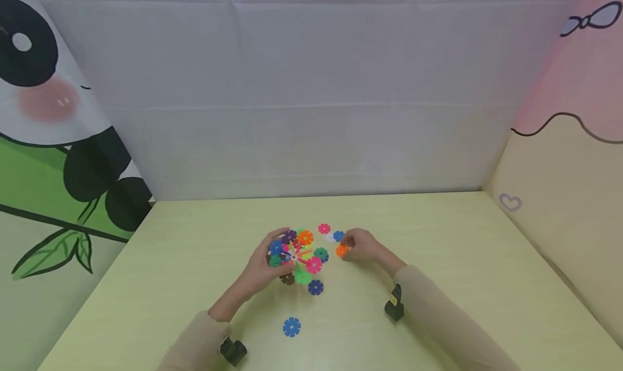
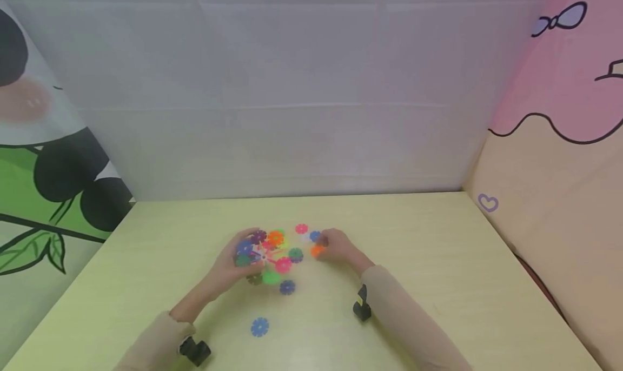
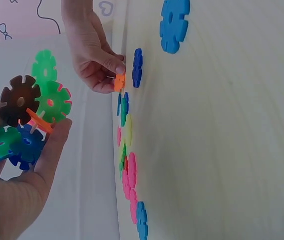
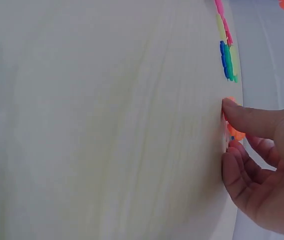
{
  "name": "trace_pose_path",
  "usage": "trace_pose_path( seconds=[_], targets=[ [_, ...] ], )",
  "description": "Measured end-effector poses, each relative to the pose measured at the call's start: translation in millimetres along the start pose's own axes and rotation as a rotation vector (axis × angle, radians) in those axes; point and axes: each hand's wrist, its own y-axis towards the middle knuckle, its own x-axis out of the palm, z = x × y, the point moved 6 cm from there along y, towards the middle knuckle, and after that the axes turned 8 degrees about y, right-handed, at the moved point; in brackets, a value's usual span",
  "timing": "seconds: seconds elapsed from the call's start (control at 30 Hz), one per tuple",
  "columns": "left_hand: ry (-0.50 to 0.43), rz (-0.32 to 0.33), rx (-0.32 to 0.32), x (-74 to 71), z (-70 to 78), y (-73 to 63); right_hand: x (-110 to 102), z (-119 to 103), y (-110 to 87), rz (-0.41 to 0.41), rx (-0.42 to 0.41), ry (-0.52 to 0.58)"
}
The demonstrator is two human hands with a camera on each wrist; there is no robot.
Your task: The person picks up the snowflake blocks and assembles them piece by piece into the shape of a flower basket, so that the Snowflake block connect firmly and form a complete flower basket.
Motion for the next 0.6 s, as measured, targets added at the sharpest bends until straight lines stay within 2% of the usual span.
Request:
trace_pose_path(
  seconds=[0.17, 0.27, 0.4, 0.47, 0.6],
  targets=[
    [-0.021, 0.029, -0.001, 0.6, 6.6, -1.4, -8.9, -10.6, -8.6, 0.023, -0.047, 0.029],
    [-0.059, 0.026, 0.006, 3.9, 12.1, -1.3, -21.0, -23.8, -21.4, 0.077, -0.076, 0.144],
    [-0.107, 0.023, 0.014, 8.3, 17.5, -0.5, -35.0, -51.8, -42.7, 0.178, -0.145, 0.31],
    [-0.123, 0.03, 0.024, 10.0, 19.5, 0.4, -36.1, -64.3, -52.3, 0.214, -0.176, 0.333],
    [-0.152, 0.031, 0.05, 14.2, 24.1, 2.0, -29.1, -77.5, -63.7, 0.242, -0.18, 0.364]
  ],
)
